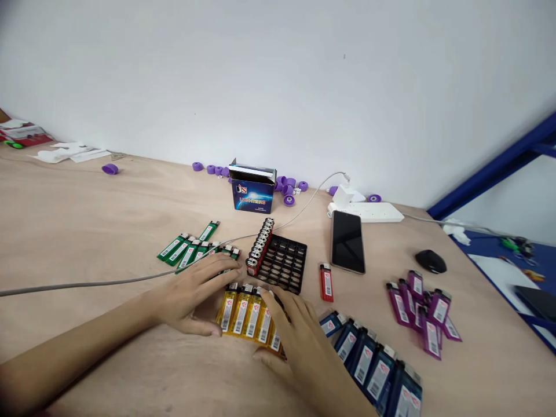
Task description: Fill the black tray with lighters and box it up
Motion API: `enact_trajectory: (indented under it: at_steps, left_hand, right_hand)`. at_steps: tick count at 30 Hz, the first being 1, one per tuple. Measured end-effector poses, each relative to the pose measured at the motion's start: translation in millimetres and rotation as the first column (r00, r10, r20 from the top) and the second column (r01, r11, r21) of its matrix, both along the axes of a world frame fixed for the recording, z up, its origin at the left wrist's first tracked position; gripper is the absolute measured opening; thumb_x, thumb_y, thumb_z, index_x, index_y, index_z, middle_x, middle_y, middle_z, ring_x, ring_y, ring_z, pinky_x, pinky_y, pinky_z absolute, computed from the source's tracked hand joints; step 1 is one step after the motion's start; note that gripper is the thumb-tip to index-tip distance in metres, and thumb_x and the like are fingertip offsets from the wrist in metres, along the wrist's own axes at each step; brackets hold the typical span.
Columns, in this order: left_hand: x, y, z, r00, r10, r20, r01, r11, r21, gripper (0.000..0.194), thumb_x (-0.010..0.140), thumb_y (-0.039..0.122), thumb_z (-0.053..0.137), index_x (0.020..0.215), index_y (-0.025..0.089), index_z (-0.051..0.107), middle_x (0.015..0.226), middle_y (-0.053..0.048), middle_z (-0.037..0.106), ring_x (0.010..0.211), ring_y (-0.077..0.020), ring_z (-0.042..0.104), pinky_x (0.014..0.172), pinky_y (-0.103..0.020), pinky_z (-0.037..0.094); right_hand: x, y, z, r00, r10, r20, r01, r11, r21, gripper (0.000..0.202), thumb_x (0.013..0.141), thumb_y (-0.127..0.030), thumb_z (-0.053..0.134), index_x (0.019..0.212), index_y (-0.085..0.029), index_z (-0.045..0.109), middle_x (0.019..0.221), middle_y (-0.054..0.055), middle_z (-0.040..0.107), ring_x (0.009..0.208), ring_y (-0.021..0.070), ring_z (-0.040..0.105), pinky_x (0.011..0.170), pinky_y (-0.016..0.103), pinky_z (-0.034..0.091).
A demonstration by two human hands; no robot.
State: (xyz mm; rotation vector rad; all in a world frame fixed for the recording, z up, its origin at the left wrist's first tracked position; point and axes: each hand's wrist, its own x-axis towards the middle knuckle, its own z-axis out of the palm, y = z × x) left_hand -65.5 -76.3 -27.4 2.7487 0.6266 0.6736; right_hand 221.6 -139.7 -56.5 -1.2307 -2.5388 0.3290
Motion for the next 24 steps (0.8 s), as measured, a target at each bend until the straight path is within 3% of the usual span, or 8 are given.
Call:
enact_trajectory:
  at_steps: [8, 14, 17, 19, 20, 21, 22, 24]
  left_hand:
    - [10, -15, -6.8, 0.972, -0.061, 0.226, 0.029, 0.99, 0.14, 0.062, 0.094, 0.048, 0.05, 0.142, 0.01, 0.039, 0.117, -0.022, 0.064, 0.108, -0.0346, 0.063, 0.095, -0.053, 0.051]
    - [17, -26, -1.3, 0.938, -0.121, 0.326, 0.066, 0.982, 0.175, 0.052, 0.097, 0.041, 0.041, 0.137, 0.008, 0.045, 0.097, -0.019, 0.068, 0.09, -0.0321, 0.066, 0.08, -0.048, 0.056]
    - [24, -40, 2.1, 0.89, -0.125, 0.438, 0.098, 0.992, 0.085, 0.047, 0.097, 0.037, 0.041, 0.135, 0.009, 0.047, 0.096, -0.019, 0.066, 0.088, -0.0311, 0.065, 0.077, -0.047, 0.056]
    - [31, -55, 3.6, 0.815, -0.033, 0.579, 0.122, 0.986, -0.114, 0.041, 0.098, 0.036, 0.043, 0.131, 0.014, 0.051, 0.096, -0.016, 0.064, 0.088, -0.0288, 0.064, 0.078, -0.045, 0.055]
    - [36, -63, 4.2, 0.75, 0.06, 0.659, 0.147, 0.956, -0.254, 0.037, 0.098, 0.038, 0.044, 0.127, 0.017, 0.053, 0.098, -0.014, 0.063, 0.089, -0.0276, 0.063, 0.079, -0.044, 0.055]
    - [40, -71, 4.6, 0.695, 0.191, 0.693, 0.18, 0.887, -0.425, 0.036, 0.098, 0.041, 0.047, 0.125, 0.019, 0.054, 0.1, -0.013, 0.062, 0.091, -0.0265, 0.063, 0.08, -0.042, 0.054]
    - [44, -79, 5.0, 0.637, 0.307, 0.707, 0.244, 0.79, -0.563, 0.039, 0.097, 0.045, 0.05, 0.127, 0.02, 0.052, 0.105, -0.013, 0.061, 0.09, -0.0244, 0.063, 0.078, -0.039, 0.055]
    - [50, -90, 5.6, 0.579, 0.433, 0.691, 0.377, 0.608, -0.698, 0.05, 0.093, 0.052, 0.06, 0.132, 0.022, 0.049, 0.112, -0.013, 0.06, 0.099, -0.0251, 0.062, 0.087, -0.04, 0.053]
  right_hand:
    - [8, -3, -13.2, 0.996, 0.018, -0.089, -0.007, 0.993, 0.118, 0.088, 0.082, -0.022, 0.069, 0.157, -0.023, 0.021, 0.144, 0.014, 0.055, 0.13, 0.0316, 0.054, 0.105, 0.049, 0.051]
    - [14, -8, -7.6, 0.99, 0.015, -0.144, 0.006, 0.99, 0.143, 0.088, 0.086, -0.023, 0.067, 0.159, -0.026, 0.016, 0.142, 0.013, 0.056, 0.13, 0.0309, 0.055, 0.104, 0.048, 0.052]
    - [14, -9, 1.9, 0.982, -0.036, -0.187, 0.062, 0.989, 0.134, 0.091, 0.084, -0.027, 0.069, 0.158, -0.027, 0.016, 0.143, 0.013, 0.056, 0.129, 0.0314, 0.057, 0.103, 0.047, 0.053]
    - [10, -10, 13.1, 0.97, -0.027, -0.24, 0.072, 0.981, 0.182, 0.093, 0.083, -0.033, 0.071, 0.158, -0.028, 0.016, 0.142, 0.013, 0.056, 0.126, 0.0324, 0.059, 0.101, 0.047, 0.055]
    - [5, -9, 20.4, 0.965, 0.001, -0.264, 0.057, 0.976, 0.211, 0.095, 0.082, -0.036, 0.072, 0.158, -0.028, 0.016, 0.141, 0.013, 0.057, 0.125, 0.0329, 0.06, 0.099, 0.046, 0.056]
    - [-1, -8, 28.8, 0.96, 0.039, -0.276, 0.028, 0.972, 0.234, 0.096, 0.081, -0.039, 0.074, 0.158, -0.027, 0.016, 0.14, 0.013, 0.059, 0.123, 0.033, 0.062, 0.098, 0.046, 0.057]
    - [-9, -7, 37.7, 0.958, 0.082, -0.274, -0.013, 0.969, 0.245, 0.097, 0.08, -0.041, 0.075, 0.157, -0.027, 0.018, 0.138, 0.013, 0.06, 0.121, 0.0329, 0.063, 0.096, 0.044, 0.058]
    - [-28, -5, 55.1, 0.97, 0.127, -0.207, -0.081, 0.973, 0.216, 0.094, 0.077, -0.042, 0.079, 0.153, -0.025, 0.028, 0.134, 0.012, 0.063, 0.12, 0.0323, 0.063, 0.096, 0.041, 0.057]
